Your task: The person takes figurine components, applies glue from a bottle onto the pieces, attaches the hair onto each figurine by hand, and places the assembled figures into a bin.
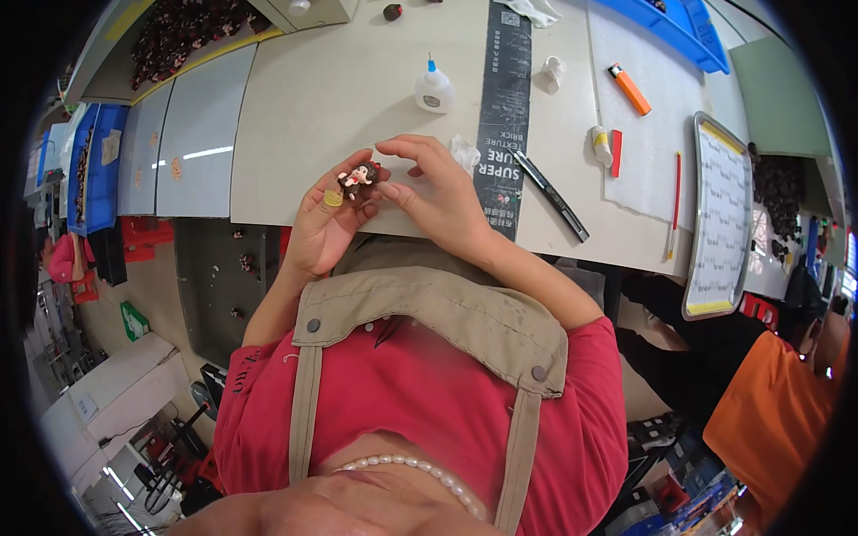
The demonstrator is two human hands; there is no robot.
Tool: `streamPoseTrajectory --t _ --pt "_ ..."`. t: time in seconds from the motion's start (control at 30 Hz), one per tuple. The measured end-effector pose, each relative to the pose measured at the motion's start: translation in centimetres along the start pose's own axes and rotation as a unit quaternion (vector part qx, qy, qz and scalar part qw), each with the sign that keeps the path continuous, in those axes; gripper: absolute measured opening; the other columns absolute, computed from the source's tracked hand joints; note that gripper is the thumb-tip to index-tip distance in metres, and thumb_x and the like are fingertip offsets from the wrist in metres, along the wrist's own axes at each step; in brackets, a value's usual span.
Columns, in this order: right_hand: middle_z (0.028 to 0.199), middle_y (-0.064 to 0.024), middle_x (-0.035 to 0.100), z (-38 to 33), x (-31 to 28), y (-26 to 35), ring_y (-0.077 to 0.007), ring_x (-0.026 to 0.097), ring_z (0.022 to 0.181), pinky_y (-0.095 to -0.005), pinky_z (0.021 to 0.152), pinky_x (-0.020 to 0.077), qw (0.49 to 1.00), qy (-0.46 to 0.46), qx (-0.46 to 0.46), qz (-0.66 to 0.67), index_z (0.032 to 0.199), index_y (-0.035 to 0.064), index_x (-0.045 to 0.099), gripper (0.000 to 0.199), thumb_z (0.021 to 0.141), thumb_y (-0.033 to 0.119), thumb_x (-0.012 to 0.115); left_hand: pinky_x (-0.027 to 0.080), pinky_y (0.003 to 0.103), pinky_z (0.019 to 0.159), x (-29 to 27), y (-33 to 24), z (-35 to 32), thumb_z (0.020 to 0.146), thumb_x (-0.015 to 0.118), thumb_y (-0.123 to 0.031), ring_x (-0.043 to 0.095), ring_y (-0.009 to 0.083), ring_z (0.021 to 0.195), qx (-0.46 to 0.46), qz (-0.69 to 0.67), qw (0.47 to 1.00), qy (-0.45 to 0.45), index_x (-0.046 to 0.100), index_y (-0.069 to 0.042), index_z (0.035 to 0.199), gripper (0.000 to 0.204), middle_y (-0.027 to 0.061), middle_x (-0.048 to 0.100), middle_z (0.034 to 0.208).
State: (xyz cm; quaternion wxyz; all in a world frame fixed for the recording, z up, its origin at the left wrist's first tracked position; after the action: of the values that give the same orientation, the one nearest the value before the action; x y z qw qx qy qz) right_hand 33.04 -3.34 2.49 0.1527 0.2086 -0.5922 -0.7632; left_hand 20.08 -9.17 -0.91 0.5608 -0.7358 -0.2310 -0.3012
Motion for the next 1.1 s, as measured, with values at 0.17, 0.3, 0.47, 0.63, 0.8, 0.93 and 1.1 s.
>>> streamPoseTrajectory --t 0.17,0.3,0.47,0.63,0.8,0.93,1.1 --pt "0.119 -0.0084 0.049 0.0 0.5 -1.0 -0.0149 0.051 0.104 -0.0272 0.086 0.0431 0.996 0.044 0.023 0.070 0.118 0.0037 0.053 0.034 0.084 0.002 0.058 0.040 0.026 0.087 0.0 0.4 0.5 0.092 0.053 -0.025 0.050 0.0118 0.106 -0.009 0.032 0.999 -0.019 0.040 -0.007 0.134 0.048 0.0054 0.053 0.122" --pt "0.119 -0.0084 0.049 0.0 0.6 -1.9 -0.0144 0.051 0.104 -0.0273 0.088 0.0438 0.991 0.051 0.045 0.113 0.118 0.0026 0.052 0.034 0.085 -0.001 0.056 0.040 0.028 0.088 0.0 0.6 0.7 0.092 0.051 -0.024 0.049 0.0110 0.108 -0.016 0.023 0.999 -0.019 0.040 -0.007 0.134 0.046 0.0041 0.052 0.123" --pt "0.115 -0.0072 0.053 -0.4 0.3 -2.6 -0.0137 0.053 0.105 -0.0270 0.090 0.0438 0.987 0.033 0.080 0.138 0.117 0.0011 0.052 0.032 0.085 -0.002 0.056 0.041 0.030 0.093 0.4 0.7 0.9 0.091 0.054 -0.017 0.048 0.0107 0.109 -0.004 0.033 0.999 -0.018 0.039 -0.008 0.135 0.047 0.0019 0.053 0.121" --pt "0.109 -0.0081 0.058 -0.5 0.3 -2.9 -0.0141 0.057 0.100 -0.0273 0.089 0.0461 0.983 0.010 0.090 0.158 0.114 0.0006 0.054 0.031 0.084 -0.002 0.058 0.040 0.028 0.094 0.5 0.5 0.8 0.087 0.060 -0.011 0.049 0.0104 0.108 0.010 0.077 0.996 -0.035 0.039 -0.007 0.134 0.052 0.0020 0.054 0.117" --pt "0.115 -0.0089 0.056 -0.8 0.4 -3.0 -0.0147 0.055 0.106 -0.0280 0.093 0.0440 0.981 0.035 0.099 0.161 0.115 -0.0013 0.052 0.029 0.086 -0.002 0.056 0.040 0.027 0.094 0.4 0.4 0.9 0.082 0.065 -0.008 0.051 0.0103 0.105 0.030 0.096 0.994 -0.038 0.044 -0.004 0.128 0.050 0.0032 0.056 0.113" --pt "0.115 -0.0091 0.056 -0.8 0.5 -3.1 -0.0145 0.056 0.104 -0.0278 0.093 0.0447 0.983 0.037 0.101 0.151 0.114 -0.0018 0.053 0.028 0.086 -0.002 0.055 0.040 0.026 0.092 0.1 0.4 0.8 0.081 0.067 -0.006 0.052 0.0105 0.104 0.048 0.107 0.992 -0.054 0.047 -0.003 0.122 0.046 0.0037 0.057 0.111" --pt "0.114 -0.0088 0.057 -1.0 0.3 -3.0 -0.0131 0.055 0.103 -0.0268 0.091 0.0445 0.981 0.025 0.096 0.167 0.113 -0.0015 0.054 0.027 0.087 -0.002 0.055 0.040 0.026 0.092 0.0 0.3 0.8 0.082 0.065 -0.007 0.051 0.0113 0.103 0.048 0.071 0.995 -0.054 0.047 -0.003 0.121 0.043 0.0051 0.057 0.112"
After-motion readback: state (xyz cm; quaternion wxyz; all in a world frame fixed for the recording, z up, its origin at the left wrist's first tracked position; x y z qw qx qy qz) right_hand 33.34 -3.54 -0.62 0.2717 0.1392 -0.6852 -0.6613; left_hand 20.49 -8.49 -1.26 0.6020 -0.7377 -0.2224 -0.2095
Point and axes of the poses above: each hand's wrist, its own z-axis towards the middle knuckle, its own x-axis out of the palm, y = z × x, the point moved 7 cm from there along z, towards the middle knuckle
